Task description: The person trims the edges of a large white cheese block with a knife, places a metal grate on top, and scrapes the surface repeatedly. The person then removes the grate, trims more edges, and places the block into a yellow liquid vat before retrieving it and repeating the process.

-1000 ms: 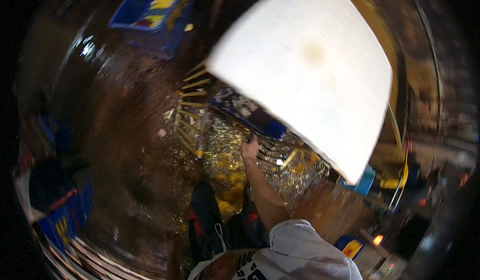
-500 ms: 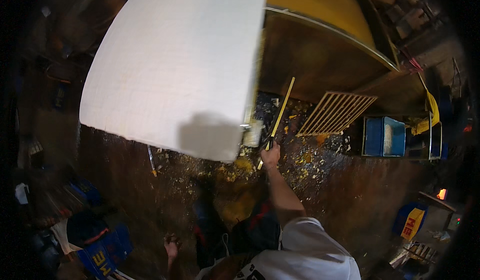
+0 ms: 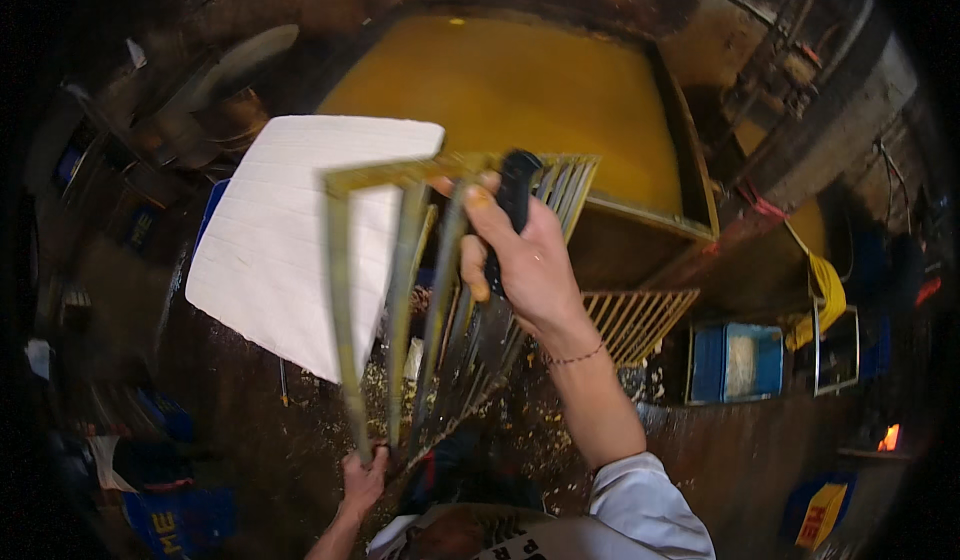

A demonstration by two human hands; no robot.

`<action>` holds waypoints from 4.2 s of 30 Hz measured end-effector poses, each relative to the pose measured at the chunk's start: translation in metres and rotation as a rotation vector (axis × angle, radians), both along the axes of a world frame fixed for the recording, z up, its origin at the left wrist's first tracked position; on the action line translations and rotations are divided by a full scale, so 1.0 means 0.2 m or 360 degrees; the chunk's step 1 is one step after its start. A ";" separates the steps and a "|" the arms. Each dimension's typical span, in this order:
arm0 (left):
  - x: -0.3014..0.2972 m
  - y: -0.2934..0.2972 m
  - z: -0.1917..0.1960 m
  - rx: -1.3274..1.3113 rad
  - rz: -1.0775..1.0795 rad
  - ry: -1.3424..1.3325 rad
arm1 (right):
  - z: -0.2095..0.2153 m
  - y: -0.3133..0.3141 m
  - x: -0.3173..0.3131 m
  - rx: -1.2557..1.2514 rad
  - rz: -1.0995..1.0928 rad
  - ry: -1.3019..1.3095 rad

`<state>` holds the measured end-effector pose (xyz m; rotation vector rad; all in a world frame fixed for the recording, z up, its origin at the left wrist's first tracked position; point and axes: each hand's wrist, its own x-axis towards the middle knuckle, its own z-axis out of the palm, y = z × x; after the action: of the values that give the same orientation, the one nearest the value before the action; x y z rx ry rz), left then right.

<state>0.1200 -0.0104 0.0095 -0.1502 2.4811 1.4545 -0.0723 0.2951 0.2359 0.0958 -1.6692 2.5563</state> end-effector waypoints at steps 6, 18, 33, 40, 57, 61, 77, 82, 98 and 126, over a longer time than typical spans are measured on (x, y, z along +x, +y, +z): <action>-0.41 0.04 0.34 0.0885 0.0923 0.0385 | 0.15 0.00 -0.51 0.1143 -0.0278 0.0463; -1.02 -0.18 0.26 0.1254 0.1632 0.0539 | -0.51 0.40 -1.51 0.1504 0.0798 -0.0099; -1.13 0.15 0.39 -0.0431 0.2162 0.0454 | -0.73 0.25 -2.22 0.1159 0.1066 0.0182; -1.15 0.15 0.37 -0.1106 0.2096 0.0280 | -0.67 0.21 -2.22 0.1132 0.1046 0.0269; -1.18 0.12 0.37 -0.1083 0.2053 0.0258 | -0.72 0.20 -2.20 0.0939 0.0955 0.0281; -1.15 0.11 0.36 -0.1060 0.2063 0.0306 | -0.72 0.22 -2.19 0.0984 0.1044 0.0254; -0.79 0.91 0.25 -0.0730 0.2888 0.0248 | -0.71 0.21 -2.19 0.1104 0.1142 0.0163; -0.94 1.02 0.41 0.0992 0.3081 0.0453 | -0.74 0.23 -2.21 0.1071 0.1094 -0.0049; -0.87 1.02 0.37 0.1084 0.3032 0.0581 | -0.75 0.22 -2.20 0.1157 0.1042 0.0036; -2.11 0.04 0.58 -0.1489 0.0812 -0.0014 | -0.16 -1.71 -2.97 0.1732 0.1213 0.1334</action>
<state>-0.3026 -0.0016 0.1260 -1.0004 3.0277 0.2626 -0.6669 -0.0467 0.2037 1.7911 -2.5203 1.0719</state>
